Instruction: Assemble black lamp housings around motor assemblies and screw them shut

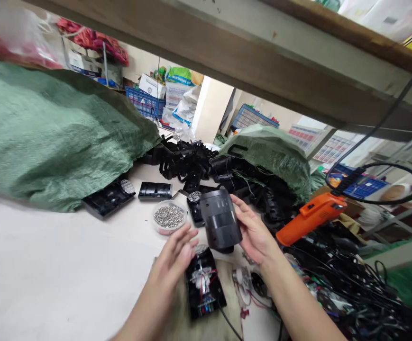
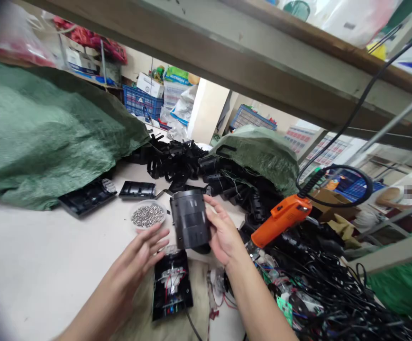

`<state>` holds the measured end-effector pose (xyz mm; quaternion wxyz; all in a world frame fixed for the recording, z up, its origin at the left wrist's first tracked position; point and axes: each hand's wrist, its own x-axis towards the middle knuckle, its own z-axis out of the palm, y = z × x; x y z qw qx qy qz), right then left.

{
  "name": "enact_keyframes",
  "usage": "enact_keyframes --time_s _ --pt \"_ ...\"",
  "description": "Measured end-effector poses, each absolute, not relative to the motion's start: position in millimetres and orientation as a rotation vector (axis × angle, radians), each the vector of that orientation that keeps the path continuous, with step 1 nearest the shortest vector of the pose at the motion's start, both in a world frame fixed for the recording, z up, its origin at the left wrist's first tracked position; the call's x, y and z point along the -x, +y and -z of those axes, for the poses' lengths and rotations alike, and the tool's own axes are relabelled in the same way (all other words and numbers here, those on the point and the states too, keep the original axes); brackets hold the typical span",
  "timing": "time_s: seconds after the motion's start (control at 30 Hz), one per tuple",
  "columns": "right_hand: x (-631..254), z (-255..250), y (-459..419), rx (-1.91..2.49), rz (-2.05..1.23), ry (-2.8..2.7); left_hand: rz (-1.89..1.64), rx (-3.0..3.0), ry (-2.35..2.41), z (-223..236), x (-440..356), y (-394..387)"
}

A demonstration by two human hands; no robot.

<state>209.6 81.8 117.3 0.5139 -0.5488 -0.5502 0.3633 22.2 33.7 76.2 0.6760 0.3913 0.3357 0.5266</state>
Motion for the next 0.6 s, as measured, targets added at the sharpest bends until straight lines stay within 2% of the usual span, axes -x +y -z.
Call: enact_keyframes --time_s 0.07,0.2,0.37,0.5,0.6 --pt "-196.6 -122.7 71.7 1.297 -0.886 -1.38 -1.16 -0.667 0.548 -98.4 -31.7 50.8" --pt "-185.1 -133.5 54.4 1.301 -0.696 -1.495 -1.268 -0.613 0.515 -122.8 -47.6 74.4" --pt "-180.3 -136.6 28.9 1.471 -0.224 -1.837 -1.291 -0.649 0.495 -134.7 -55.1 72.5" --pt "-181.9 -129.2 6.9 1.587 -0.008 -1.927 -1.184 -0.744 0.513 -128.5 -46.2 61.3" --pt "-187.3 -113.1 -17.7 1.67 0.173 -1.934 -1.148 -0.785 0.629 -103.2 -27.9 52.3"
